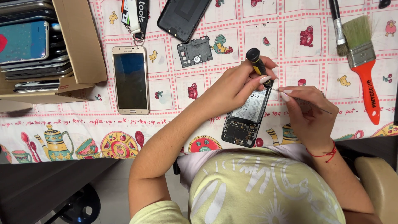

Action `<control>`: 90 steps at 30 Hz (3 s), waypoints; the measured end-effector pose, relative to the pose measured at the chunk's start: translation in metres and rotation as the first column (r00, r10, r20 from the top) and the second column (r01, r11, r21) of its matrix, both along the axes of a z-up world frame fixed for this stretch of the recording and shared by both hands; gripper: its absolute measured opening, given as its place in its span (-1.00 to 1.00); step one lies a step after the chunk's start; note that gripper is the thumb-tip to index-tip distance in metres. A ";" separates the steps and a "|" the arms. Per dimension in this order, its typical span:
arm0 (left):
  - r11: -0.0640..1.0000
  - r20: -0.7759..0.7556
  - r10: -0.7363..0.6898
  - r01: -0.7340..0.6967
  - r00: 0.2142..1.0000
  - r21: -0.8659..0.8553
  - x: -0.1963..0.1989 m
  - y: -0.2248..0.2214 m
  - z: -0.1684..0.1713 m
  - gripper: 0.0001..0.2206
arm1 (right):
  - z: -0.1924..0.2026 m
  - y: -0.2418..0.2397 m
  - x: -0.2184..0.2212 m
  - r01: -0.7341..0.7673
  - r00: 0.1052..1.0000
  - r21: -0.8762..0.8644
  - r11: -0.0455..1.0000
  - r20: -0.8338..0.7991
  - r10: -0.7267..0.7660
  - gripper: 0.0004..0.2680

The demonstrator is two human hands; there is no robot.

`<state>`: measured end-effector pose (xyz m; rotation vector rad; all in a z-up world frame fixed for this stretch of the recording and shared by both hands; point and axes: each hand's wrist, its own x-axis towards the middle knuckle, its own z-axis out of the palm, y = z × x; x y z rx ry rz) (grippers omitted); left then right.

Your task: The person uses a yellow and black precision screwdriver to unscrew and remove screws from the internal frame of a disassembled smartphone. They carefully place the removed screws on the table and continue to manipulate the phone's internal components with the tool.

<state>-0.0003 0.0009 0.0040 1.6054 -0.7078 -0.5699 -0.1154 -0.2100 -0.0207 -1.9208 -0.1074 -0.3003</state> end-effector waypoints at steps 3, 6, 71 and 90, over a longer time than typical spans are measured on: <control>1.000 0.006 0.001 -0.001 1.000 -0.004 0.000 0.000 0.000 -0.76 | 0.000 -0.002 0.000 -0.018 1.000 -0.008 1.000 0.015 0.018 -0.92; 1.000 0.011 0.004 -0.004 1.000 -0.007 0.000 0.000 0.000 -0.76 | 0.000 -0.002 0.001 -0.020 0.999 -0.017 1.000 0.027 0.021 -0.92; 0.994 0.475 -0.073 0.027 0.877 0.103 -0.002 -0.006 -0.020 -0.70 | 0.124 -0.001 0.076 -0.141 0.755 -0.988 -0.061 -0.147 0.639 -0.88; 0.960 0.544 -0.110 -0.052 0.832 0.274 0.032 0.026 -0.023 -0.42 | 0.138 -0.031 0.074 -0.116 0.808 -0.881 -0.459 -0.352 0.473 -0.94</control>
